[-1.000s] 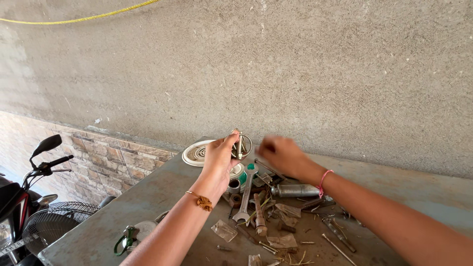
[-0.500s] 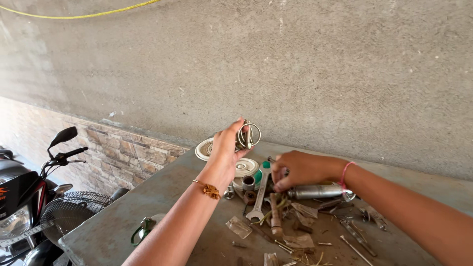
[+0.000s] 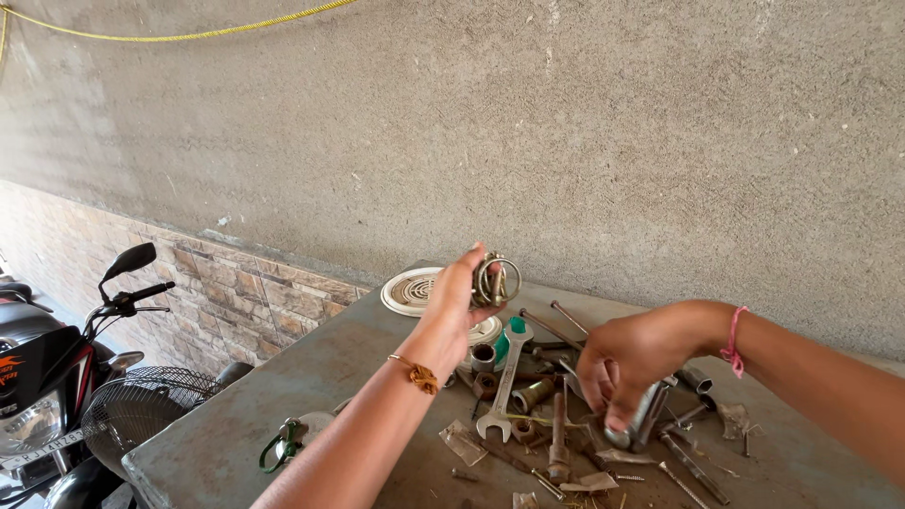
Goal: The person picks up and handles various hardware items, including rings, a metal tube, and small metal parts, over a workbench and a table.
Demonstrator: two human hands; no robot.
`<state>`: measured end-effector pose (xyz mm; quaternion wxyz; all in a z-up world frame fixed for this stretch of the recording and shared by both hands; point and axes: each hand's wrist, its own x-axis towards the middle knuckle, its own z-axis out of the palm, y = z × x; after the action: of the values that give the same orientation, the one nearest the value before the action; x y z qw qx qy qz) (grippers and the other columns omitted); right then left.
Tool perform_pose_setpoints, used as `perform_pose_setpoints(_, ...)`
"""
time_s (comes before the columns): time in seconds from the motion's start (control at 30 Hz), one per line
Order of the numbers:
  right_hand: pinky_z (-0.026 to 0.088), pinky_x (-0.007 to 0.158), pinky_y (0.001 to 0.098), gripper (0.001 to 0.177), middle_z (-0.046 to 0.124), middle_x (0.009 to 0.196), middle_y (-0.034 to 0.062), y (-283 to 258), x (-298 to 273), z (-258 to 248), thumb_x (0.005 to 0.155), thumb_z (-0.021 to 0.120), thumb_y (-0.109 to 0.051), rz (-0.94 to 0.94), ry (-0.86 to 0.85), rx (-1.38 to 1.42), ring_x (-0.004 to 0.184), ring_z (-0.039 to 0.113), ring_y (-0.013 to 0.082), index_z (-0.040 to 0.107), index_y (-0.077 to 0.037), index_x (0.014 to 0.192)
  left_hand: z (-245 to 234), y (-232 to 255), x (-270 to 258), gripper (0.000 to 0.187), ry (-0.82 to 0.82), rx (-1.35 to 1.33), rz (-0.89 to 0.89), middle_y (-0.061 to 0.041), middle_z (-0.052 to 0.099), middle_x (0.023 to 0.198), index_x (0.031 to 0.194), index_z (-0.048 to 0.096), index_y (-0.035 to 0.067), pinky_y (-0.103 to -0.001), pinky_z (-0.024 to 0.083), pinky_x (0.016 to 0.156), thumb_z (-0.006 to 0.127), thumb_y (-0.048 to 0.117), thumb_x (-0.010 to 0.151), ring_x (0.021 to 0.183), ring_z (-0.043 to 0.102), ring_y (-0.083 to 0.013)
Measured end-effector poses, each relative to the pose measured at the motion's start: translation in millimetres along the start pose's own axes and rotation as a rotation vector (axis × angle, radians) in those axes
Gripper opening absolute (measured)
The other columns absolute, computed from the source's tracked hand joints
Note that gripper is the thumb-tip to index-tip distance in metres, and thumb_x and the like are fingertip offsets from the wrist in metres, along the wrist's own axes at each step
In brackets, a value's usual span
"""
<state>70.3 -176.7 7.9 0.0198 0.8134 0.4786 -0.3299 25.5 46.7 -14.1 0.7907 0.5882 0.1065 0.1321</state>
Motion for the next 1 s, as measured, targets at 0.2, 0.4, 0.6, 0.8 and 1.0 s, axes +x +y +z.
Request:
perform_pose_setpoints(0.2,0.053,0.097,0.0363,0.053,0.078,0.11,0.0019,1,-10,-9,0.08,0.074,-0.044,0.08,0.16,0.072,0.107,0.071,0.0162,0.072,-0.014,0.124,4,4,-4,0.028,-0.026,0.011,-0.025,0.001,0.067,0.089,0.097,0.062,0.016,-0.039,0.057,0.085,0.05,0.041,0.102,0.077,0.061,-0.0099)
perform_pose_setpoints(0.4,0.046,0.109,0.0469,0.086,0.051,0.145,0.0078,-2,-6,-20,0.086,0.073,-0.055,0.235,0.796,0.263,0.132,0.053,0.0265,0.033,-0.016,0.151,5,-2,-5,0.029,-0.23,0.145,0.049,-0.007,0.066,0.098,0.099,0.069,0.011,-0.046,0.048,0.103,0.052,0.034,0.104,0.092,0.06,-0.0188)
perform_pose_setpoints(0.6,0.053,0.101,0.0389,0.087,0.051,0.145,0.0114,-20,-8,-20,0.075,0.077,-0.035,-0.159,0.82,0.741,0.124,0.064,0.0232,0.038,-0.012,0.151,13,-2,-18,0.033,-0.441,0.397,0.196,-0.007,0.064,0.133,0.124,0.061,0.015,-0.046,0.023,0.119,0.047,0.032,0.099,0.138,0.046,-0.0189)
perform_pose_setpoints(0.8,0.058,0.093,0.0348,0.049,0.066,0.126,0.0144,-26,-12,-18,0.089,0.068,-0.027,-0.096,0.773,0.894,0.109,0.071,0.024,0.056,-0.003,0.129,16,-14,-2,0.038,-0.585,0.157,0.131,-0.014,0.059,0.125,0.128,0.054,0.0,-0.051,0.045,0.109,0.044,0.031,0.107,0.126,0.05,-0.0292)
perform_pose_setpoints(1.0,0.06,0.086,0.0276,0.038,0.07,0.111,0.0138,-25,14,-7,0.097,0.057,-0.031,0.028,0.791,0.961,0.102,0.075,0.0212,0.062,0.004,0.113,23,-7,-13,0.044,-0.422,0.229,-0.015,-0.024,0.059,0.127,0.13,0.037,-0.009,-0.041,0.064,0.093,0.042,0.028,0.107,0.113,0.07,-0.0329)
